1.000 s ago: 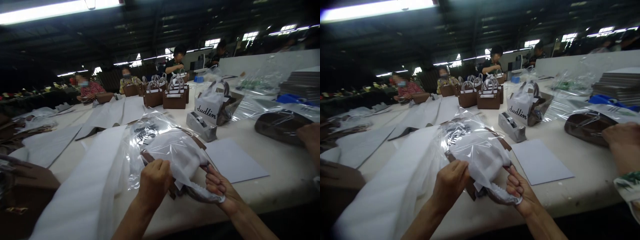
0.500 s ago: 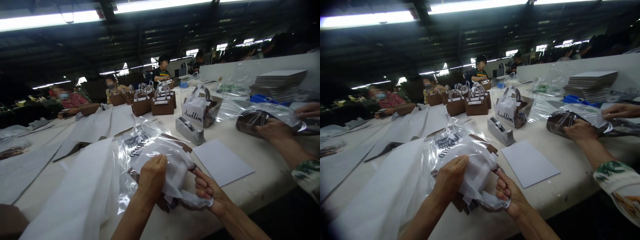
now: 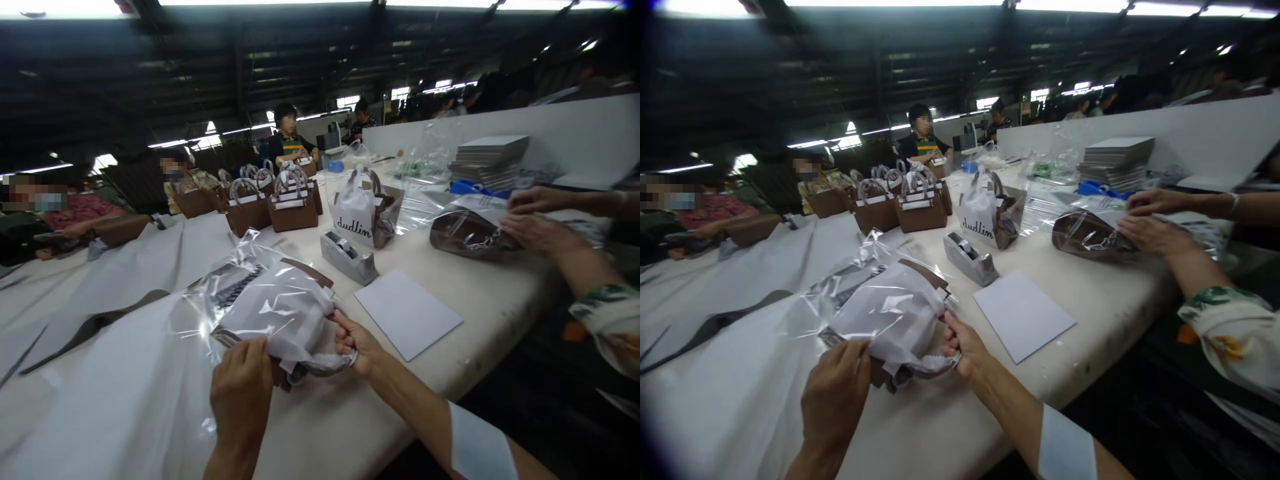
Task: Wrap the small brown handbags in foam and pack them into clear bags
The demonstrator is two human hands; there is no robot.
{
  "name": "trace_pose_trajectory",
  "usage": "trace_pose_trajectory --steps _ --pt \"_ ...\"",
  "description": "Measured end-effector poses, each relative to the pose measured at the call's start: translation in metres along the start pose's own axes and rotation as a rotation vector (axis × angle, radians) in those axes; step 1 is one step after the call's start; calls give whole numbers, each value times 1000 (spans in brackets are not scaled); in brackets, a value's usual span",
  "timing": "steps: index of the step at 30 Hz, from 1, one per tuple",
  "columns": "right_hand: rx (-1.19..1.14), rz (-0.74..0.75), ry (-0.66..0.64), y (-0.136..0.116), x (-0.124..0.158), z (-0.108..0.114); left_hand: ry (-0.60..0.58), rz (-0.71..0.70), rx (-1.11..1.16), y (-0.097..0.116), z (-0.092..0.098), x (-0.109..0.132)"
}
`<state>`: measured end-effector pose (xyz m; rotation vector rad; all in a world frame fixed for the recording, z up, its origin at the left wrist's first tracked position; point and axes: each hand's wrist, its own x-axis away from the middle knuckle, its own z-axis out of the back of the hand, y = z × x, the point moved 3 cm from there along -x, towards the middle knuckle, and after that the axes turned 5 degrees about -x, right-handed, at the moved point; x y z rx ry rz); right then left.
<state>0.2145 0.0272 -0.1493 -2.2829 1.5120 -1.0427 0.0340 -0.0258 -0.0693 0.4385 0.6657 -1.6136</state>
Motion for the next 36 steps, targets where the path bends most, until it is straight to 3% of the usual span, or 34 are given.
trace_pose_trajectory --steps 4,6,8,11,13,17,20,26,28,30,32,35,36 --pt "304 195 39 -26 12 20 126 -22 109 -10 -3 0" --pt "772 450 22 -59 28 43 205 -29 192 -8 7 1" --pt "1429 666 -29 -91 45 72 284 -81 299 3 21 6" --pt "2022 532 -131 -114 59 128 298 -232 522 39 35 24" --pt "2184 466 -227 -113 69 154 167 -268 708 73 32 40" --pt "2237 639 -357 -91 91 170 -315 17 1067 136 -3 67" --pt "2180 752 -449 -82 98 168 -545 197 1191 162 -26 74" --pt "2009 793 -551 -102 81 153 -630 298 1382 175 -40 58" --pt "1966 929 -577 -108 80 139 -640 414 1382 176 -40 52" --pt "1944 1171 -560 -111 87 119 -684 525 1353 177 -37 48" --pt "1968 1378 -562 -108 101 101 -811 624 1443 180 -30 44" --pt "2020 1438 -669 -100 124 87 -976 743 1705 181 -15 41" --pt "2002 1415 -597 -102 130 87 -1003 764 1754 179 -8 42"
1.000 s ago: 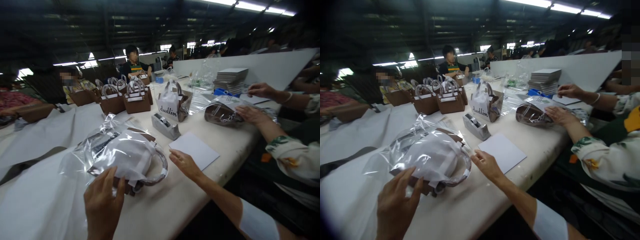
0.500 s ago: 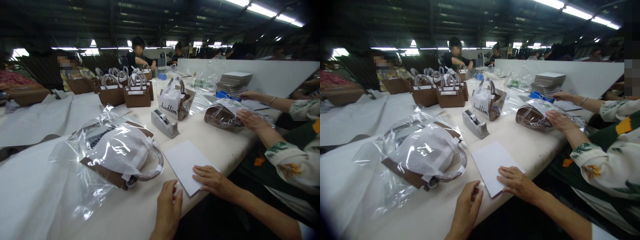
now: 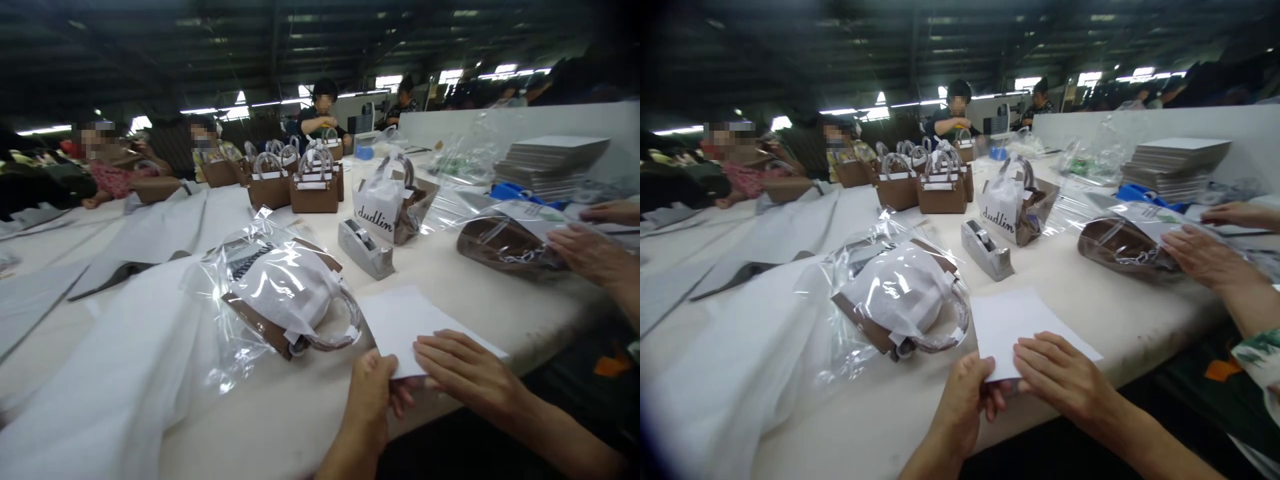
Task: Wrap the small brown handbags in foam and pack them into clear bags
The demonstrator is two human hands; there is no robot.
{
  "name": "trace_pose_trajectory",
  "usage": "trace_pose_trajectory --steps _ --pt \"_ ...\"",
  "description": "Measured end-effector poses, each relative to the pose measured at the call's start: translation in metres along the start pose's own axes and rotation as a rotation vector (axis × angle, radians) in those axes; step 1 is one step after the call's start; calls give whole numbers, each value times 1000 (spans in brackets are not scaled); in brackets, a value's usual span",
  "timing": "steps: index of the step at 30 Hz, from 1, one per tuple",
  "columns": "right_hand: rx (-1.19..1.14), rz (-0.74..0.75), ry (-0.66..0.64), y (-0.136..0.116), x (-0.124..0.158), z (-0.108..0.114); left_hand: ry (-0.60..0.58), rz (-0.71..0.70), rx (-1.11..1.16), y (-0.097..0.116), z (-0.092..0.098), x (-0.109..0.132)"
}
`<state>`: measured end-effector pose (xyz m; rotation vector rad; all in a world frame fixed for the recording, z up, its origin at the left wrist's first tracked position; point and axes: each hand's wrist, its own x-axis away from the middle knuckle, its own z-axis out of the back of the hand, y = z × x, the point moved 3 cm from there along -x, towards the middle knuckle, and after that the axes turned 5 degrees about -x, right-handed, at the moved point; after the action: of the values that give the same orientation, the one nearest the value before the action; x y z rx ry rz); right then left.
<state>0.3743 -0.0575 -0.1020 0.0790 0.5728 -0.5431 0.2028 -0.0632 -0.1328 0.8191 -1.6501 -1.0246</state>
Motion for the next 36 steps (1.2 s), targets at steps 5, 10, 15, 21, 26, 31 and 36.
trace_pose_trajectory --steps 5,10,15,21,26,31,36 --pt "-395 -1243 278 26 35 16 -49 -109 -339 6 2 40" --pt "-1396 -1735 204 13 21 -6 424 -752 -910 48 49 67" --pt "-1660 -1659 224 -5 -31 -27 1170 -698 -1614 94 140 63" --pt "-1790 -1445 223 -10 -90 -65 1084 -774 -1604 105 168 49" --pt "-1776 -1370 434 -2 -133 -82 1018 -908 -1554 103 158 53" --pt "-1746 -1343 538 1 -179 -101 965 -1003 -1554 100 155 59" --pt "-1699 -1326 504 1 -198 -123 944 -1033 -1480 99 153 57"
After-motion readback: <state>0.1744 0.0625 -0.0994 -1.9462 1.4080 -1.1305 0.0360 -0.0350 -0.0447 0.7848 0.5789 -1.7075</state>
